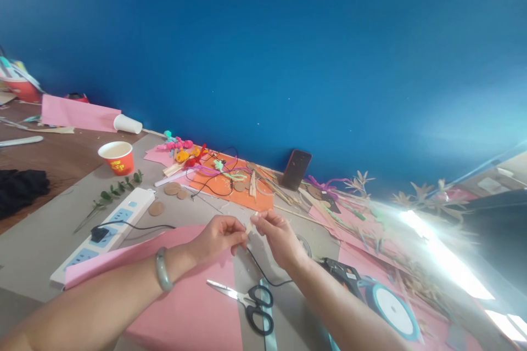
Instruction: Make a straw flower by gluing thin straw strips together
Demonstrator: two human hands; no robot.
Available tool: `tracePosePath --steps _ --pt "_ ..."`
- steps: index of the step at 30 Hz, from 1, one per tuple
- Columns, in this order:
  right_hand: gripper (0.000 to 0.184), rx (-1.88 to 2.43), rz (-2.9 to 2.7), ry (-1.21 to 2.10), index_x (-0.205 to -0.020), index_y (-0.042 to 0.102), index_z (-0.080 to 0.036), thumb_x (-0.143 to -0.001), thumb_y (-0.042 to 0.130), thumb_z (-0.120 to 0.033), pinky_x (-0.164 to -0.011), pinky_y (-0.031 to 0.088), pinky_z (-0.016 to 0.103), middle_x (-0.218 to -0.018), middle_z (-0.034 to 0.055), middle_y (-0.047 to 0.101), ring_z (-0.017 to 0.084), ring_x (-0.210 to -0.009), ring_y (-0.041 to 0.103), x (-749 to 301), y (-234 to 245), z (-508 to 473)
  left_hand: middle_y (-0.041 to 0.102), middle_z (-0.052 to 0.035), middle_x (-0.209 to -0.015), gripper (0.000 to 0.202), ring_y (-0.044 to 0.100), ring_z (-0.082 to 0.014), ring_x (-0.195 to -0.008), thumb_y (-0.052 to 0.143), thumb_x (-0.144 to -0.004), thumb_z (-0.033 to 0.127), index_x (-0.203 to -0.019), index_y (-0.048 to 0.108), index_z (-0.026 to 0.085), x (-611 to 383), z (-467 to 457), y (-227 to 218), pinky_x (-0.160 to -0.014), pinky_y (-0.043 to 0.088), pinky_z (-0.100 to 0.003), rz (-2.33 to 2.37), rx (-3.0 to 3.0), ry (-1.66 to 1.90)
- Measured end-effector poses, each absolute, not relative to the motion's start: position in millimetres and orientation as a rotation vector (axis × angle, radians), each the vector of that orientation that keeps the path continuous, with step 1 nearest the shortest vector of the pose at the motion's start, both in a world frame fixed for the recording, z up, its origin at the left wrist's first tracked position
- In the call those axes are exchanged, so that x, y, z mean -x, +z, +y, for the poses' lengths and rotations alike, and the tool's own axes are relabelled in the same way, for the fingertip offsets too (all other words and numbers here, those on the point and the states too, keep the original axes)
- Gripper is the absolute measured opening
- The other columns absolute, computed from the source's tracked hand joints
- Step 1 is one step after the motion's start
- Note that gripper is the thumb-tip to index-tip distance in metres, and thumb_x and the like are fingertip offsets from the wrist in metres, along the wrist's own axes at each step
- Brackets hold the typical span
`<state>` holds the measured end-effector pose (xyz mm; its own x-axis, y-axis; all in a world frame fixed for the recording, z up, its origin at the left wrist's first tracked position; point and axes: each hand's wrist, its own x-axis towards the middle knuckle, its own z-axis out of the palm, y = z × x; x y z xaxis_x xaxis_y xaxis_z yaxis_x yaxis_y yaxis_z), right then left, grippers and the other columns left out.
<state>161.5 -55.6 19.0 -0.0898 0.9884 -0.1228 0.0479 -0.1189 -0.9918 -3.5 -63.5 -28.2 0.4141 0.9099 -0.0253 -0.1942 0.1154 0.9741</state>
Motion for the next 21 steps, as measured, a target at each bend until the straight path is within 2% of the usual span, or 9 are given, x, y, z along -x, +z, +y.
tracePosePath --steps 5,10,15,18,19,21 --pt "0.03 1.299 -1.195 1.311 -0.059 0.057 -0.018 -0.065 0.074 -0.042 -0.057 0.03 0.026 -0.053 -0.0052 0.042 0.01 -0.054 0.036 -168 26 -54 0.063 -0.0006 -0.059 0.018 0.049 -0.0074 -0.046 0.063 -0.078 0.029 -0.069 0.061 0.014 5 -62 -25 -0.046 0.04 -0.019 0.803 -1.189 0.934" --pt "0.032 1.328 -1.207 1.169 -0.063 0.056 -0.019 -0.07 0.069 -0.048 -0.055 0.029 0.026 -0.053 -0.0055 0.042 0.01 -0.052 0.035 -184 36 -50 0.065 -0.0024 -0.064 0.02 0.05 -0.0079 -0.048 0.065 -0.077 0.032 -0.07 0.063 0.013 5 -62 -26 -0.048 0.041 -0.02 0.787 -1.19 0.929" --pt "0.039 1.503 -1.387 0.722 -0.056 0.051 -0.019 -0.075 0.062 -0.051 -0.056 0.033 0.025 -0.055 -0.0034 0.048 0.012 -0.054 0.043 -214 46 -44 0.065 -0.0031 -0.064 0.022 0.049 -0.0081 -0.047 0.066 -0.077 0.034 -0.069 0.062 0.014 6 -59 -27 -0.046 0.039 -0.021 0.797 -1.163 0.952" --pt "0.045 1.659 -1.542 0.483 -0.056 0.054 -0.019 -0.082 0.049 -0.054 -0.059 0.039 0.029 -0.057 0.0008 0.055 0.017 -0.059 0.052 -239 46 -39 0.063 -0.0023 -0.063 0.021 0.049 -0.0082 -0.047 0.066 -0.076 0.034 -0.069 0.063 0.014 8 -55 -28 -0.047 0.039 -0.021 0.806 -1.176 0.987" --pt "0.044 1.709 -1.627 0.402 -0.06 0.059 -0.018 -0.083 0.047 -0.054 -0.063 0.042 0.031 -0.062 0.0033 0.06 0.02 -0.064 0.057 -247 46 -39 0.062 -0.002 -0.062 0.021 0.049 -0.0085 -0.047 0.065 -0.076 0.034 -0.069 0.064 0.014 9 -53 -28 -0.047 0.039 -0.022 0.822 -1.18 0.995" --pt "0.034 1.76 -1.837 0.203 -0.089 0.068 -0.019 -0.08 0.053 -0.048 -0.077 0.045 0.038 -0.094 0.0097 0.068 0.028 -0.09 0.061 -260 45 -40 0.06 -0.0011 -0.059 0.022 0.049 -0.0096 -0.047 0.064 -0.077 0.035 -0.069 0.065 0.015 11 -50 -28 -0.046 0.038 -0.022 0.881 -1.178 1.014"
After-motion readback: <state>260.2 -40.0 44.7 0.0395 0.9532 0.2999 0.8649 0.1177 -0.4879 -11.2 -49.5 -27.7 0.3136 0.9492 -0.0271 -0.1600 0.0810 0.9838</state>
